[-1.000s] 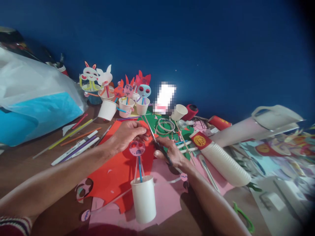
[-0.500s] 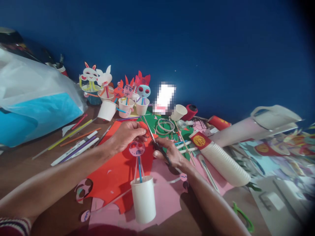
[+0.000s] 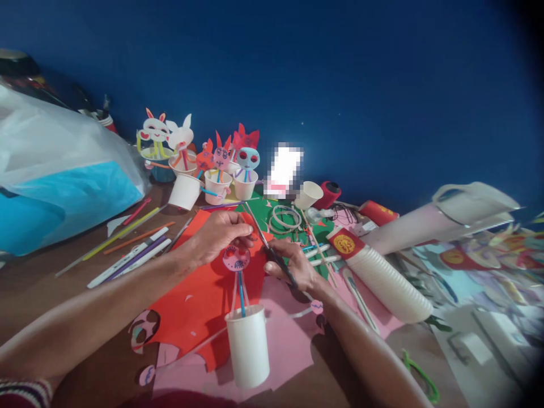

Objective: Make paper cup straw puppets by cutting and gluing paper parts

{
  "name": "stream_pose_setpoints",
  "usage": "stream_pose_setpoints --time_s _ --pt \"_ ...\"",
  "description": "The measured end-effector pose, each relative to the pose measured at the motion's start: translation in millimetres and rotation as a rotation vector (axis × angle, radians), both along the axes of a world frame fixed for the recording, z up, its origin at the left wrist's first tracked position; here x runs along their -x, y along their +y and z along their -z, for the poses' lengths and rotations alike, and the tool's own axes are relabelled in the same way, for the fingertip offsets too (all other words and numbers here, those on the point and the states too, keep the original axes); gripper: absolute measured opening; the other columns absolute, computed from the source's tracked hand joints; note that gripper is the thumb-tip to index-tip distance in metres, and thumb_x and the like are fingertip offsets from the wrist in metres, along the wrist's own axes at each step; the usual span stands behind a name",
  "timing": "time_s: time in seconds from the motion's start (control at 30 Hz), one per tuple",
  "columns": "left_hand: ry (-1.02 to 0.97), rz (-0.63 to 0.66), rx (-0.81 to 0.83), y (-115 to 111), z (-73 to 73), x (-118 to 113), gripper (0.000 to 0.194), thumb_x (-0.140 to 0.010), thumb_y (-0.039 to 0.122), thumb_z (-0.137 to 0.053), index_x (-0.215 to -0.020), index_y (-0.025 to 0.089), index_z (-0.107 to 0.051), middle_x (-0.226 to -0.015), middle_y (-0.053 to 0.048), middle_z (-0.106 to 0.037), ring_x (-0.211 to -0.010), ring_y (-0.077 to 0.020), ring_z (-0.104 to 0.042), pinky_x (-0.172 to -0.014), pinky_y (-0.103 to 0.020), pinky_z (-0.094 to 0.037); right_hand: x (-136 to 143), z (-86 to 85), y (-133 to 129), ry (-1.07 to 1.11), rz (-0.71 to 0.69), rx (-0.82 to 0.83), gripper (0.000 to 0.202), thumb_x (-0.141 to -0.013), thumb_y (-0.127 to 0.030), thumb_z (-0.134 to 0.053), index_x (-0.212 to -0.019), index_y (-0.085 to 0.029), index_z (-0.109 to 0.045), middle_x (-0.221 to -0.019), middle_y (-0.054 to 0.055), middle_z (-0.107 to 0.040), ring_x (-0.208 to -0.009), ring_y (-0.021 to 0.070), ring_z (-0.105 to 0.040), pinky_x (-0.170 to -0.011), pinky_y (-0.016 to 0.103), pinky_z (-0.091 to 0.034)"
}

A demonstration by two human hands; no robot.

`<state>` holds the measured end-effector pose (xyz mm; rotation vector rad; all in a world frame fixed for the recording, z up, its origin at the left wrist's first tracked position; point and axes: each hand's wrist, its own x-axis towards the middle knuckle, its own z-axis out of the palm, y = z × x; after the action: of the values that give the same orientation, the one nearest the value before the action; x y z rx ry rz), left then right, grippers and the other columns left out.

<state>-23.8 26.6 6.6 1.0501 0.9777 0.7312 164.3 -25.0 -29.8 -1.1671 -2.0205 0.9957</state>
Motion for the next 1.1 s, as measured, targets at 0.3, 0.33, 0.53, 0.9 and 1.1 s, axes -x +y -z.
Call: stream_pose_setpoints --time_s 0.3,0.33,0.53,0.9,1.1 --pt "-0.017 0.065 0.011 3 4.2 2 0.002 -0.064 0.014 -0.058 -0.063 0.013 -0.058 -0.054 -0.001 -0.063 -0.044 -0.0129 -0.059 -0.045 -0.025 -0.048 1 5.1 0 -0.002 0.02 0.004 0.041 -0.075 -0.055 -0.05 -0.086 -0.015 -0.056 -0.063 0.001 -0.051 -0.061 0.0144 -0.046 -0.054 0.024 -0.035" --pt "-0.013 0.069 0.012 3 3.9 2 0.002 -0.064 0.014 -0.058 -0.064 0.013 -0.058 -0.055 -0.001 -0.063 -0.044 -0.0129 -0.059 -0.045 -0.025 -0.048 0 5.3 0 -0.006 0.023 0.001 0.041 -0.075 -0.055 -0.051 -0.085 -0.015 -0.057 -0.063 0.001 -0.051 -0.062 0.0147 -0.046 -0.054 0.024 -0.035" --pt "0.004 0.084 0.004 3 3.1 3 0.004 -0.066 0.016 -0.059 -0.064 0.012 -0.058 -0.054 -0.003 -0.064 -0.044 -0.0129 -0.06 -0.045 -0.023 -0.046 1 3.1 0 0.005 0.025 -0.01 0.037 -0.075 -0.053 -0.051 -0.077 -0.016 -0.055 -0.062 0.0 -0.048 -0.061 0.0134 -0.044 -0.054 0.023 -0.034" --pt "-0.067 0.138 0.006 11 3.0 11 0.014 -0.071 0.025 -0.06 -0.072 0.012 -0.059 -0.071 -0.007 -0.066 -0.062 -0.0174 -0.063 -0.049 -0.025 -0.05 1 -2.1 1 0.098 0.044 0.048 0.035 -0.075 -0.05 -0.052 -0.079 -0.015 -0.053 -0.061 -0.002 -0.045 -0.056 0.0106 -0.04 -0.053 0.022 -0.033" --pt "-0.028 0.092 -0.054 12 5.5 10 0.016 -0.071 0.028 -0.062 -0.073 0.012 -0.059 -0.064 -0.003 -0.063 -0.06 -0.014 -0.061 -0.049 -0.023 -0.049 2 -2.9 0 0.098 0.026 0.103 0.035 -0.075 -0.049 -0.052 -0.081 -0.015 -0.053 -0.063 -0.001 -0.047 -0.056 0.0108 -0.043 -0.052 0.022 -0.034"
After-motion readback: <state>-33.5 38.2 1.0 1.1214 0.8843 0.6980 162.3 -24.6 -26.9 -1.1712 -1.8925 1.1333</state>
